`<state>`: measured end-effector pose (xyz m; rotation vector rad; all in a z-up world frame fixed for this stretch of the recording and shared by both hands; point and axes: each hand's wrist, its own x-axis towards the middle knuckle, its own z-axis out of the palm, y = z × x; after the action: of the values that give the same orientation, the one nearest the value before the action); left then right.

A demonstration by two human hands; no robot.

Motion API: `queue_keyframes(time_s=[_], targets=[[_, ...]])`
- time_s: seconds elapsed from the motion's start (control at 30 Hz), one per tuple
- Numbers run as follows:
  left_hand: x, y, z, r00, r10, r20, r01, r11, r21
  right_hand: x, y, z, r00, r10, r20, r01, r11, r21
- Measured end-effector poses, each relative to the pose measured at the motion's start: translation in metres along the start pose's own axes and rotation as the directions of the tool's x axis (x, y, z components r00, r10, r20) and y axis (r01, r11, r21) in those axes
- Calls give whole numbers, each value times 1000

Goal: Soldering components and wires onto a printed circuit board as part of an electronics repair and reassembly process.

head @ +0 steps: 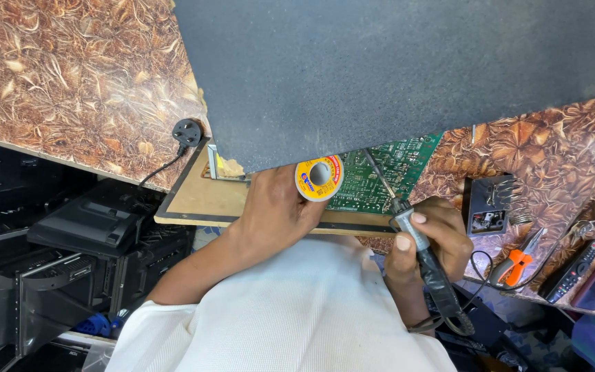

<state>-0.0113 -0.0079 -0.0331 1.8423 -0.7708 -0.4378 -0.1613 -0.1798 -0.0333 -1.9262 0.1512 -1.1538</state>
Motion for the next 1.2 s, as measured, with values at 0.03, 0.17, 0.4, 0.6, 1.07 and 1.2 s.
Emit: queue_keyframes(time_s=[0.03, 0.17, 0.4, 0.6, 1.07, 1.2], targets=[[1, 1, 0, 1000, 7, -4, -7, 1000, 11, 0, 0, -1, 1000, 0, 6, 0, 1000, -4], [2, 5, -2, 1000, 23, -17, -22, 999, 23, -2, 3, -2, 1000, -23, 15, 23, 1000, 8], [4, 11, -5, 1000, 21, -8, -20, 999, 27, 1, 1, 1, 999, -40, 10, 41, 999, -9], [5, 13, -5, 1000, 14, -15, -14, 1000, 9, 1, 2, 4, 998, -54, -13, 54, 998, -11], [19, 42, -15, 994, 86, -63, -82, 994, 71, 3, 0, 4, 999, -14, -45, 14, 1000, 18], [16, 37, -13, 997, 67, -49, -64, 996, 68, -4, 3, 0, 997, 46, -59, -44, 998, 45]])
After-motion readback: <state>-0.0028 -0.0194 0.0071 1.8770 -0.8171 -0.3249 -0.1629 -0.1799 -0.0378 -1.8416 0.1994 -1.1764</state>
